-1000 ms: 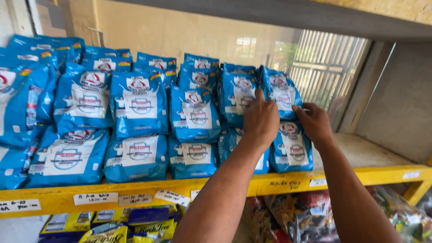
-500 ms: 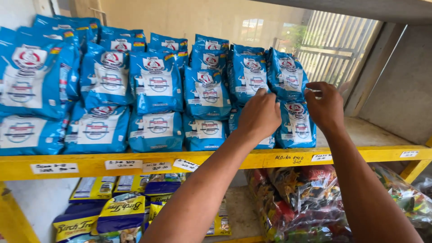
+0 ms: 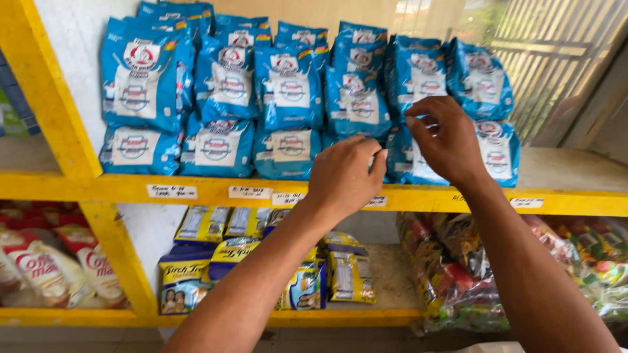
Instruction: Stocking and organizing milk powder packets on grocery store shelves.
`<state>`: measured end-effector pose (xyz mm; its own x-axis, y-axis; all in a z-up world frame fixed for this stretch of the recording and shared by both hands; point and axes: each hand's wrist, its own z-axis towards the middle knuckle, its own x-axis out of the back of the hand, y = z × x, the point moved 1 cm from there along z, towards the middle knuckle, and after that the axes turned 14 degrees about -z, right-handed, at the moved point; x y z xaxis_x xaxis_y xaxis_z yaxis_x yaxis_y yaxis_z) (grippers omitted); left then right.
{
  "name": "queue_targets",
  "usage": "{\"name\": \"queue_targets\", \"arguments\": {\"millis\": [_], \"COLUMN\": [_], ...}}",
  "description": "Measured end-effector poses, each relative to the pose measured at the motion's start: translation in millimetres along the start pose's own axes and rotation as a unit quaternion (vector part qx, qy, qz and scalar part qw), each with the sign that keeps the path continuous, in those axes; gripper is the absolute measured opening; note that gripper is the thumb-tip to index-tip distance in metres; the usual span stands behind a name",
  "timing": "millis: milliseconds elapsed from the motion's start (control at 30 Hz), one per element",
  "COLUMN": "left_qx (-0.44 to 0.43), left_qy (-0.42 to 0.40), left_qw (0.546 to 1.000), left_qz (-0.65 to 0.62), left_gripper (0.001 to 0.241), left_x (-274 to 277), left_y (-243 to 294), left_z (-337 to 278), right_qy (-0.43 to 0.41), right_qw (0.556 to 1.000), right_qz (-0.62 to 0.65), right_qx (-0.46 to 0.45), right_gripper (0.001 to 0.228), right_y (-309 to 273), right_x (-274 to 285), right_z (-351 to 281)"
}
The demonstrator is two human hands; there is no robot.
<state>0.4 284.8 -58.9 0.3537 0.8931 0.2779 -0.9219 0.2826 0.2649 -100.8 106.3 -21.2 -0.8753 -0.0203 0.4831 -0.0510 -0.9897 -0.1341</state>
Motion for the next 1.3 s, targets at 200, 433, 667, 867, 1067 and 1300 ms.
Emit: {"name": "queue_targets", "arguments": {"millis": [200,433,667,867,1067,1300], "left_qx": [-0.046,-0.061,0.141,0.364,0.627,0.736], "left_qy": [0.006,0.062,0.085,0.116,0.134,0.000], "left_qw": [0.998,0.996,0.981,0.915,0.756,0.675], "left_qz": [-0.036,0.018,0.099,0.129,0.136,0.050], "left_gripper": [0.007,0.013,0.014,0.020,0.025,0.029], "left_x": [67,135,173,179,141,76], "left_y": [0,-24,-67,-78,-113,-82], "left_z": [-64,-173,-313,-455,-682,-740], "right_qy": [-0.051,-0.144,-0.261,-0.373,-0.416,-0.591], "right_qw": [0.989,0.956,0.908,0.848,0.784,0.691], "right_qz": [0.065,0.180,0.315,0.377,0.440,0.321], "right_qx": [0.126,0.179,0.089,-0.001,-0.138,-0.264], "right_gripper": [0.012,0.010,0.011,0.015,0.024,0.030], "right_y": [-83,-151,-179,-182,-168,-142], "right_x": [-39,-95,-183,-258,-350,-420], "right_z": [-31,-98,-182,-267,-391,-549]}}
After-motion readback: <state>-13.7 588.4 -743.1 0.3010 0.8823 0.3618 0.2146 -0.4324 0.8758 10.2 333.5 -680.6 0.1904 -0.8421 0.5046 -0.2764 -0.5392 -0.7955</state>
